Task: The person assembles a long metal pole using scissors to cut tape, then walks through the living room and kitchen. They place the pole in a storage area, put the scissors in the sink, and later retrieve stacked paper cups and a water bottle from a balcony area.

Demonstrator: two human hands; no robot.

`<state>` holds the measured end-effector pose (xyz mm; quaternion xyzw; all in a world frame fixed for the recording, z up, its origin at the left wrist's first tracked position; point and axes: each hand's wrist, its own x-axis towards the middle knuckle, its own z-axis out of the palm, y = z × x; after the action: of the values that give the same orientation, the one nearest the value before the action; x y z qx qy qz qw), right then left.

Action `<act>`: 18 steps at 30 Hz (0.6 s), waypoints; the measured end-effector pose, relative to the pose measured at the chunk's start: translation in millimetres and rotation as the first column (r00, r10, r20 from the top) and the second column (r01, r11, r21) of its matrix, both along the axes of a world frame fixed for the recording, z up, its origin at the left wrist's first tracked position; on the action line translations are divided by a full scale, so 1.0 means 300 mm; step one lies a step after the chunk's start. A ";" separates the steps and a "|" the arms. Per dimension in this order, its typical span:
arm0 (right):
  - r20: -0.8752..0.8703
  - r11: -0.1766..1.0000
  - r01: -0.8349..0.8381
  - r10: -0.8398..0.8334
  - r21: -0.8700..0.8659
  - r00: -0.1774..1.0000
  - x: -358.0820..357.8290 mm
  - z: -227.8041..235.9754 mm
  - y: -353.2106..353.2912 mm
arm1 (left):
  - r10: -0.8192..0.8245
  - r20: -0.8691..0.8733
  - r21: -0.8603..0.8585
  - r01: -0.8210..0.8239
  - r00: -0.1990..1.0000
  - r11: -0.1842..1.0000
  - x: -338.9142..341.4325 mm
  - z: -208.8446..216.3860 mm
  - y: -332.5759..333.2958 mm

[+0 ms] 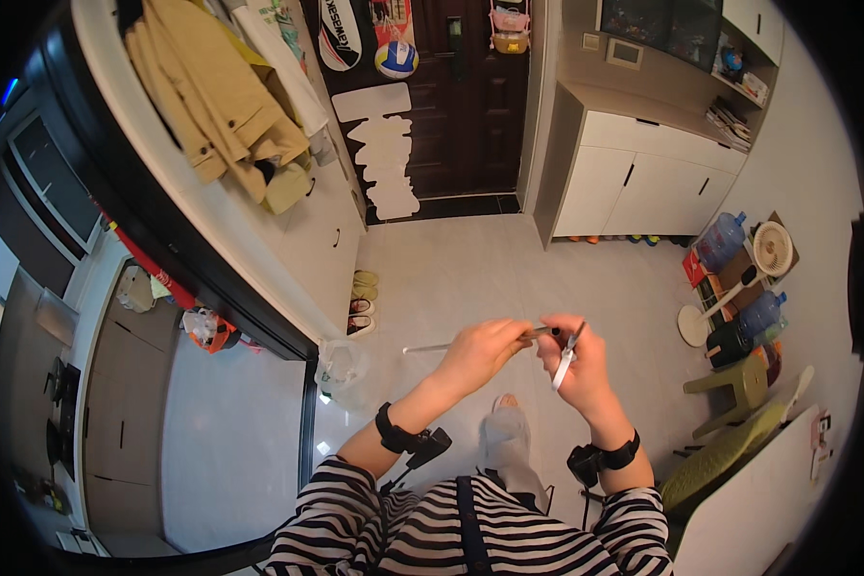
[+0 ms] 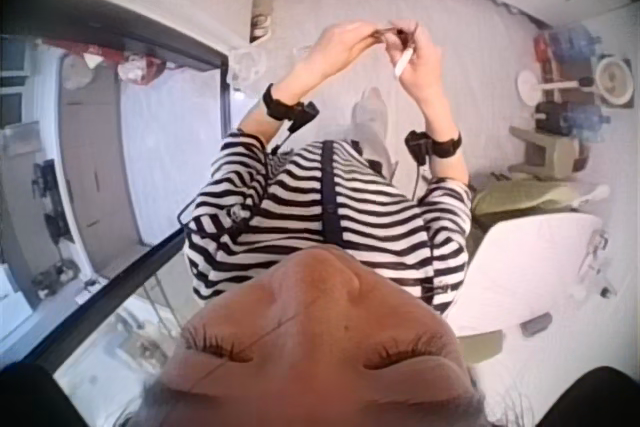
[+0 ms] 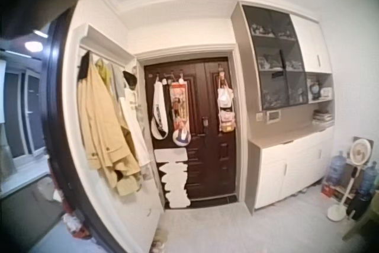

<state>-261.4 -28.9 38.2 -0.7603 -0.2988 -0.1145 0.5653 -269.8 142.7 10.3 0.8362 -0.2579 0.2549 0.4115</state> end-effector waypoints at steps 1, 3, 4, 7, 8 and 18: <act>-0.038 0.999 0.011 -0.010 0.031 0.999 0.102 -0.025 -0.001 | 0.017 -0.040 0.030 -0.016 0.999 0.999 0.088 -0.012 0.000; 0.027 0.999 -0.012 0.011 0.042 1.000 0.316 -0.053 0.000 | 0.060 -0.116 0.093 -0.049 0.991 0.994 0.277 -0.015 0.009; 0.131 0.999 -0.047 0.044 0.023 0.990 0.432 -0.054 0.005 | 0.047 -0.107 0.086 -0.038 0.993 0.996 0.377 -0.005 0.007; 0.339 0.996 -0.033 0.001 0.089 0.941 0.749 -0.030 0.011 | 0.099 -0.072 0.061 -0.094 0.993 0.994 0.663 0.019 0.028; 0.421 0.989 -0.015 -0.049 0.146 0.906 0.864 -0.013 0.018 | 0.183 -0.070 0.051 -0.180 0.981 0.982 0.751 0.017 0.043; 0.342 0.725 -0.007 -0.316 0.688 0.885 1.865 0.195 0.125 | 0.403 -0.303 -0.347 -0.494 0.863 0.797 1.328 -0.143 0.621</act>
<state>298.0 8.6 96.6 -0.4817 -0.2894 -0.4295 0.7069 128.5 329.1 -32.4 0.7895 0.0544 0.3026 0.5313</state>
